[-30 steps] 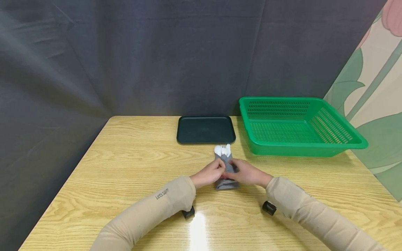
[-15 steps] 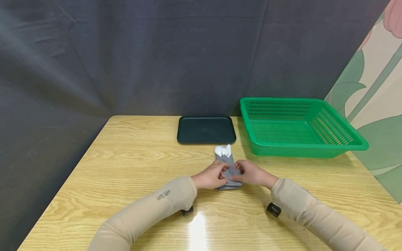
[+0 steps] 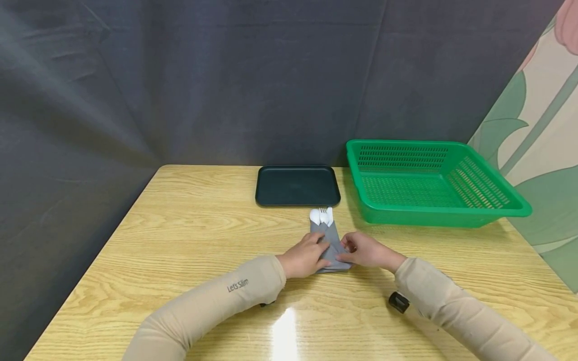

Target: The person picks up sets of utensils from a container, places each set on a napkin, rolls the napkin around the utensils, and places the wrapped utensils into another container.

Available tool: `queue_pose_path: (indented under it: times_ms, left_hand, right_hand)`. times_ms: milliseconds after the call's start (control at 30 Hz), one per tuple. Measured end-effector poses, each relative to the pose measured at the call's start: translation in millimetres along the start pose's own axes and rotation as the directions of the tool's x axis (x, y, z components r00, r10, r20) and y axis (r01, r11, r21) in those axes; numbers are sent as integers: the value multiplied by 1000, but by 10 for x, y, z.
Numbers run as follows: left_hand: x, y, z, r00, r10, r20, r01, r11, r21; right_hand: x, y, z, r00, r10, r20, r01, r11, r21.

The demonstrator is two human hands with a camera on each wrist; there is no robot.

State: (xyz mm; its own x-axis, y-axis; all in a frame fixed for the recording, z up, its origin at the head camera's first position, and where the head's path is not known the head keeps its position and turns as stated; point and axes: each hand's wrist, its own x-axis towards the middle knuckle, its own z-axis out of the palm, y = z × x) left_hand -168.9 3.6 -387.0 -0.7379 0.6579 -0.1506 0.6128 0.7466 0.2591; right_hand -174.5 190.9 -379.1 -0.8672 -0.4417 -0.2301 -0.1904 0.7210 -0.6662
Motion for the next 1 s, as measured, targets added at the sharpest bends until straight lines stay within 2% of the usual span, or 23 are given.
queue_pose_path:
  times_ms: [233, 400, 500, 800, 1000]
  left_hand:
    - [5, 19, -16, 999, 10, 34, -9, 1000, -8]
    - [-11, 21, -33, 994, 5, 108, -4, 1000, -9]
    - [-20, 26, -46, 989, 2, 145, 0, 1000, -13]
    - [-13, 40, -35, 987, 22, 156, -32, 998, 63]
    - [-22, 52, -47, 986, 17, 165, -29, 997, 71]
  right_hand:
    - [-33, 19, 1, 1000, -1, 5, 1, 1000, 15]
    - [-58, 51, 0, 999, 31, 39, -35, 994, 108]
    - [-64, 57, -8, 998, 43, 54, -50, 991, 127]
    - [-75, 96, -38, 993, 78, 89, -89, 989, 119]
    - [-84, 110, -48, 992, 78, 103, -90, 989, 114]
